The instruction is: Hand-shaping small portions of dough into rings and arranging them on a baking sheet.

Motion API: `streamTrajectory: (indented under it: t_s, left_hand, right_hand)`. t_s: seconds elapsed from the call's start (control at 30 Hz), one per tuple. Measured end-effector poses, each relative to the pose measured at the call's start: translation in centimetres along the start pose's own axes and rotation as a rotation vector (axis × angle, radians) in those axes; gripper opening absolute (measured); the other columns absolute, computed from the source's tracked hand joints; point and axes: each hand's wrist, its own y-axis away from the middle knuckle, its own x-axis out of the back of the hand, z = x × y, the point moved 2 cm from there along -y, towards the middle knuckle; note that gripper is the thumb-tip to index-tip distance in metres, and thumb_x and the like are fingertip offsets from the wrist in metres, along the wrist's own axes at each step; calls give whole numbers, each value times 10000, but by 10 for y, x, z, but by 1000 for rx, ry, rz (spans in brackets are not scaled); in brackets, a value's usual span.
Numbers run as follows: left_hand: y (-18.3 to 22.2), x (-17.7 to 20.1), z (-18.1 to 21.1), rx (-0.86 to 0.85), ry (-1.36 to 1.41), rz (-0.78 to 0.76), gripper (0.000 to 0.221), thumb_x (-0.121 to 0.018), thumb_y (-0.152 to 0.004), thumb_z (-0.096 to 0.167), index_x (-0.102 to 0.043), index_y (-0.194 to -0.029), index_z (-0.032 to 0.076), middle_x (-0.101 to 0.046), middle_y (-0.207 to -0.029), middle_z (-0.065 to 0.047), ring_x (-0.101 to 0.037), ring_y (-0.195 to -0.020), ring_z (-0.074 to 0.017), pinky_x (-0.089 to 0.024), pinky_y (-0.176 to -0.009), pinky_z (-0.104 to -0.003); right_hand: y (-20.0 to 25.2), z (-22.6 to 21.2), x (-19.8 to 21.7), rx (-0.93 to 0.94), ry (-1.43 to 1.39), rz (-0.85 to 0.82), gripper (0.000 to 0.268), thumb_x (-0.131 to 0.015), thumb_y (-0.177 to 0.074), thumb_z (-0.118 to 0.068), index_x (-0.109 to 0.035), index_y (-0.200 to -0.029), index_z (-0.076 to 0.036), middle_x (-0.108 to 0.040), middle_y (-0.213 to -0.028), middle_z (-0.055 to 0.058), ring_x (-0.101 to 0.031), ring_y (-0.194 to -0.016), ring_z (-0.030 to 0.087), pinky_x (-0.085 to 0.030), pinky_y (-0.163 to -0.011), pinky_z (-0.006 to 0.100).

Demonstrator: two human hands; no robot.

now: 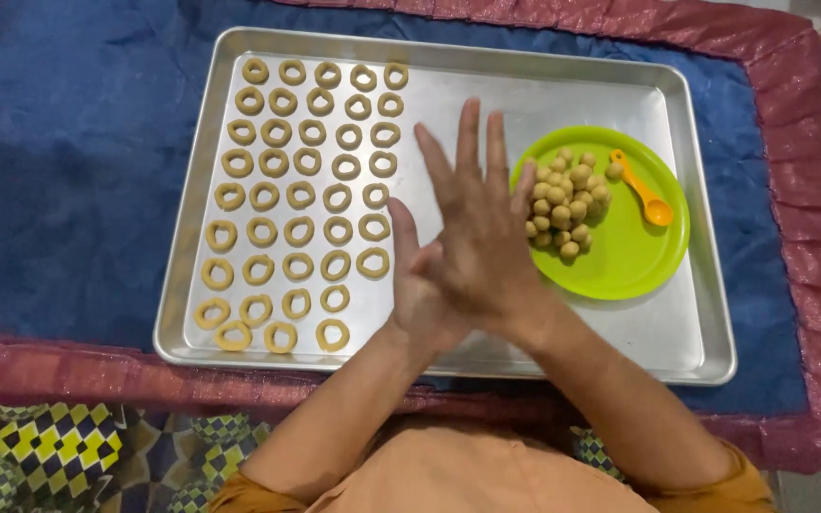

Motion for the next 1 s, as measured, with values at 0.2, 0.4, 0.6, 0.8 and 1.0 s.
streamTrajectory:
  t_s: [0.2, 0.4, 0.6, 0.8, 1.0]
  left_hand:
    - [-5, -3, 15, -220, 26, 29, 885, -197, -914, 849, -219, -1638, 340, -245, -1695, -7, -299, -1495, -151, -215, -1232, -447]
    - [4, -32, 2, -117, -241, 34, 911, -250, -891, 819, -260, -1633, 290, -225, -1721, -34, -264, -1521, -210, -252, -1200, -396]
    - [-2, -23, 11, -311, -538, 171, 970, -120, -810, 845, -45, -1630, 332, -66, -1737, -21, 19, -1597, -272, 10, -1237, -553]
    - [-8, -28, 4, -150, -406, 64, 1066, -228, -804, 873, -103, -1645, 229, -57, -1729, -113, -55, -1574, -328, -109, -1229, -509]
    - [-14, 7, 29, -338, 7, 50, 842, -432, -960, 712, -183, -1637, 278, -246, -1658, -48, -352, -1440, -138, -455, -1062, -281]
  right_hand:
    - [24, -27, -3, 182, -76, -5, 1020, -139, -899, -824, -219, -1689, -184, 117, -1754, 138, 167, -1633, 422, -31, -1245, 829]
    - [11, 2, -4, 100, -148, 223, 859, 36, -1028, -761, -38, -1704, -235, 124, -1771, 144, 90, -1680, 423, 45, -1395, 714]
    - [24, -14, -17, 207, -190, 100, 909, -26, -1006, -771, -134, -1693, -186, 137, -1761, 108, 177, -1651, 333, 72, -1408, 640]
    - [2, 12, -2, -21, -228, 143, 939, 42, -991, -784, -102, -1688, -172, 153, -1733, 153, 87, -1635, 508, 16, -1329, 735]
    - [45, -34, -13, 200, -281, 37, 959, -181, -984, -779, -204, -1674, -114, 108, -1754, 115, 126, -1660, 370, -9, -1379, 663]
